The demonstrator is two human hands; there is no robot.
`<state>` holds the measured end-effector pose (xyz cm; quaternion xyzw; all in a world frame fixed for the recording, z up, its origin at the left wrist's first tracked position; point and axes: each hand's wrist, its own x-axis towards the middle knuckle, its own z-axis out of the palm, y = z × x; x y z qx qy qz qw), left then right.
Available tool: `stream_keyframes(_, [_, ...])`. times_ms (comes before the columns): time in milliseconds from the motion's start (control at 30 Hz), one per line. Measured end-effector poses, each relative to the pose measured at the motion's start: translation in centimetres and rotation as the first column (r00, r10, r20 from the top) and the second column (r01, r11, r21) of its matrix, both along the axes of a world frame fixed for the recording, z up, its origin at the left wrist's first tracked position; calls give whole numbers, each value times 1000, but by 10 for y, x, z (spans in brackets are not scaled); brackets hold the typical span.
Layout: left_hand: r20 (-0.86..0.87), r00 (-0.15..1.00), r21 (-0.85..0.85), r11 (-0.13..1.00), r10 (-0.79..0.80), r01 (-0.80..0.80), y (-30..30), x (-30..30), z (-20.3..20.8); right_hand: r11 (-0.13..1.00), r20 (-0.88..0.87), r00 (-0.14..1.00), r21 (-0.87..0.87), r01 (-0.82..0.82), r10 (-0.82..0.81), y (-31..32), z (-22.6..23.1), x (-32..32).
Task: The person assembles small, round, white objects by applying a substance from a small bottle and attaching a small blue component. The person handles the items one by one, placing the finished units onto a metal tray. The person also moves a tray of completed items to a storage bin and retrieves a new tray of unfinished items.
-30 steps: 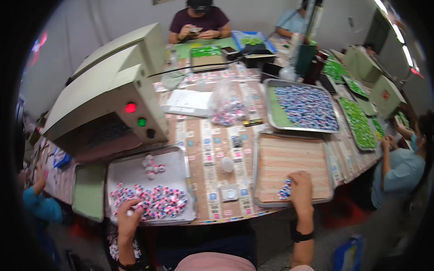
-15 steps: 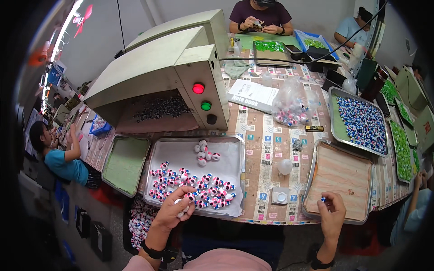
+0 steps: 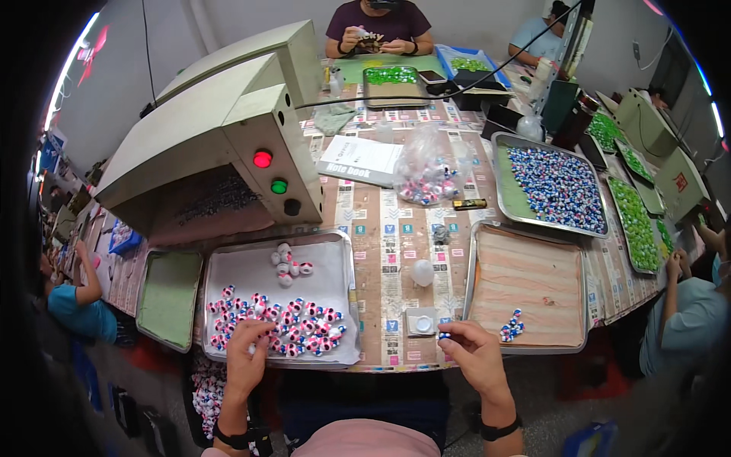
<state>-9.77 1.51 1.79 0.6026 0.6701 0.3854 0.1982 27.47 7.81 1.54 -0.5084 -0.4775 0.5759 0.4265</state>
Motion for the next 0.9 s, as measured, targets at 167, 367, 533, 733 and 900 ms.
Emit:
stream_keyframes(167, [331, 926, -69, 983, 183, -170, -2, 7, -3, 999, 74, 997, 25, 21, -23, 2, 0, 0])
stream_keyframes(367, [979, -55, -169, 929, 198, 329, 1, 34, 5, 1000, 101, 995, 17, 3, -4, 4, -4, -9])
stream_keyframes(533, [794, -402, -246, 846, 456, 474, 7, 63, 10, 964, 314, 946, 265, -12, -75, 8, -16, -16])
stream_keyframes(733, [786, -319, -281, 767, 529, 577, 2, 86, 1, 860, 609, 780, 466, -207, -143, 15, -11, -32])
stream_keyframes(900, [832, -203, -279, 706, 516, 651, 0, 95, 7, 811, 704, 686, 503, -298, -184, 16, -11, -35])
